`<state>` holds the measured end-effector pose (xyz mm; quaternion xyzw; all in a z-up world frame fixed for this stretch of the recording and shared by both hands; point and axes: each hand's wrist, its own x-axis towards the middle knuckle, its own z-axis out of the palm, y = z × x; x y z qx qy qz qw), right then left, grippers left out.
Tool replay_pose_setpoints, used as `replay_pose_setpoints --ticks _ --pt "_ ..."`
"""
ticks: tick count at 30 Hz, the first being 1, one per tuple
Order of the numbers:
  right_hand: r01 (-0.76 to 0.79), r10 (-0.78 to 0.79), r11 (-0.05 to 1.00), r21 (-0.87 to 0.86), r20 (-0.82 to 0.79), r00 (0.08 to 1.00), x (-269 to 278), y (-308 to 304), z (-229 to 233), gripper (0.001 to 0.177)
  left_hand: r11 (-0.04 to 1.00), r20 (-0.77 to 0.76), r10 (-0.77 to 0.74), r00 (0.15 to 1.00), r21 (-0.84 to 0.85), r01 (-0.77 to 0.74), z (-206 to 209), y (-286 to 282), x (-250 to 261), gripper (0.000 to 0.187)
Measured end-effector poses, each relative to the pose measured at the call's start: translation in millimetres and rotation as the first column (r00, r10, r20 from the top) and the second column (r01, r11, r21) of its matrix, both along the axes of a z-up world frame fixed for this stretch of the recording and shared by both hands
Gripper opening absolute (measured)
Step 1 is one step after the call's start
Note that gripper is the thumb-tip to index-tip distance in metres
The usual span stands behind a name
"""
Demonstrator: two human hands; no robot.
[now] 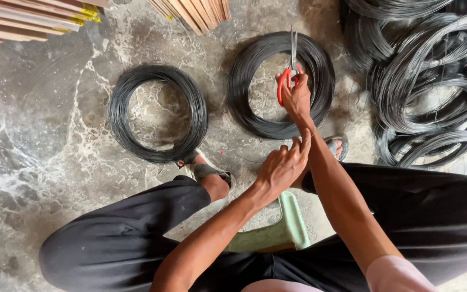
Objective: The person sits on a small stool and coils a long piece of black wire into a circular bundle by hand. They then hang the coil on a hook to weigh it, remove it, and use red-handled shears to cut a small piece of wire from the coil.
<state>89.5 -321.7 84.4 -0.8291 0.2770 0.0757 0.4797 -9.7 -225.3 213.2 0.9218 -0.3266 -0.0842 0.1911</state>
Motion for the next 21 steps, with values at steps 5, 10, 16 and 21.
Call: replay_pose_setpoints --ticks 5,10,16,21 --pt "0.01 -0.01 0.997 -0.078 0.003 1.0 5.4 0.3 4.2 0.067 1.0 -0.079 -0.009 0.997 -0.015 0.007 3.9 0.3 -0.2 0.053" --pt "0.052 -0.031 0.974 -0.222 0.096 0.995 7.2 -2.2 -7.8 0.053 1.0 0.018 0.016 1.0 0.014 -0.016 5.6 -1.8 -0.9 0.056" --pt "-0.03 0.052 0.93 -0.367 0.052 0.997 12.8 -14.1 -42.0 0.05 0.996 0.044 -0.048 0.998 0.073 0.045 -22.3 -5.2 2.5 0.054" --pt "-0.068 0.048 0.953 -0.294 -0.073 0.996 15.6 -15.7 -36.2 0.051 0.986 0.209 -0.151 0.966 0.104 0.132 -49.0 0.1 12.3 0.049"
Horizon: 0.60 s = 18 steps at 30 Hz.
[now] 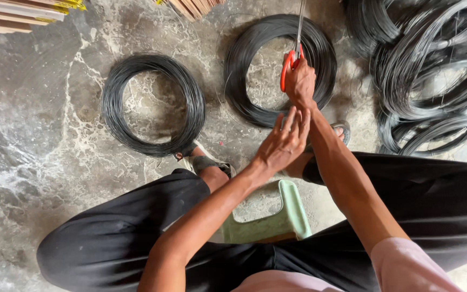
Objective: The person sits on a small stool and coils a long piece of black wire into a circular bundle by hand. They then hang the coil on a hook to weigh it, remove it, and use red-handled shears to cut a small piece of wire from the coil.
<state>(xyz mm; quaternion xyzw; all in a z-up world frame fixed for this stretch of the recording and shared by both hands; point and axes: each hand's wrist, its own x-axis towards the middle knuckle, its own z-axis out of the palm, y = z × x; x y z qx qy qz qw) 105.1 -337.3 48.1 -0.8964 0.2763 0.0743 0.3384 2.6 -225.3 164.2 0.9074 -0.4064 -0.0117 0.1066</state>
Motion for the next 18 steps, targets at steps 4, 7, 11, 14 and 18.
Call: replay_pose_setpoints --ticks 4,7,11,14,18 --pt "-0.046 0.045 0.995 0.085 0.015 0.999 -6.3 0.7 6.2 0.053 0.991 0.309 -0.073 0.948 -0.083 0.103 4.5 17.1 12.5 0.037" --pt "-0.071 0.06 0.987 0.144 0.08 0.995 -6.5 4.9 17.3 0.055 0.981 0.288 -0.1 0.952 -0.13 0.142 -10.1 24.7 11.8 0.035" --pt "-0.034 0.027 0.933 0.359 0.026 0.999 -4.8 16.1 51.3 0.061 0.985 0.273 -0.092 0.958 -0.117 0.128 -15.5 28.6 9.2 0.036" --pt "-0.001 0.013 0.92 0.392 -0.028 1.0 -7.5 16.8 45.5 0.057 0.987 0.271 -0.08 0.959 -0.116 0.115 -16.5 29.3 8.4 0.037" --pt "-0.108 0.111 0.947 0.301 0.009 0.994 -14.5 11.0 15.7 0.056 0.98 0.262 -0.091 0.961 -0.146 0.133 -18.6 29.6 13.4 0.034"
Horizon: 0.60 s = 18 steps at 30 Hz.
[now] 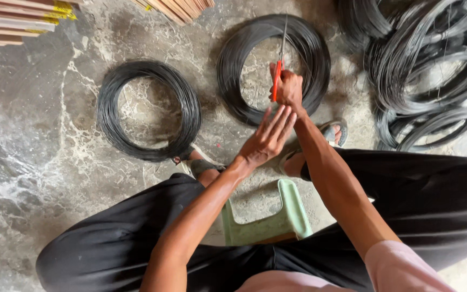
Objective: The person sits on a small stool and coils a long piece of black wire into a circular bundle by hand. They then hang the coil on a hook to weigh it, remove it, and use red-handled shears to cut a small piece of wire from the coil.
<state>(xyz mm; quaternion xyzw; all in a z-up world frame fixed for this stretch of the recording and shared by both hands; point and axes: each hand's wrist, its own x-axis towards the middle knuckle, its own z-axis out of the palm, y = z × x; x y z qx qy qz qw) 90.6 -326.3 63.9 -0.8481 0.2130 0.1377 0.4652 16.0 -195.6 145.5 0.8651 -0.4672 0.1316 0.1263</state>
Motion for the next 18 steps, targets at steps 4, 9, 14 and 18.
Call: replay_pose_setpoints --ticks 4,9,14,18 --pt "0.155 -0.128 0.961 0.229 -0.126 0.984 -5.3 2.9 41.3 0.038 1.0 -0.046 0.003 0.999 0.0 -0.003 -9.4 10.9 4.3 0.044" --pt "0.284 -0.264 0.801 0.528 -0.114 0.958 5.1 -12.4 -1.5 0.013 0.998 0.023 -0.006 1.0 -0.06 0.007 3.3 18.9 14.3 0.033" --pt "0.413 -0.334 0.764 0.495 -0.244 0.91 13.2 -3.7 58.9 0.052 0.996 -0.007 -0.027 1.0 -0.084 0.027 2.4 22.1 3.3 0.032" --pt "0.319 -0.269 0.898 0.302 -0.197 0.943 11.1 -2.8 74.6 0.052 0.993 0.002 -0.013 1.0 -0.121 0.013 0.3 23.7 4.5 0.032"
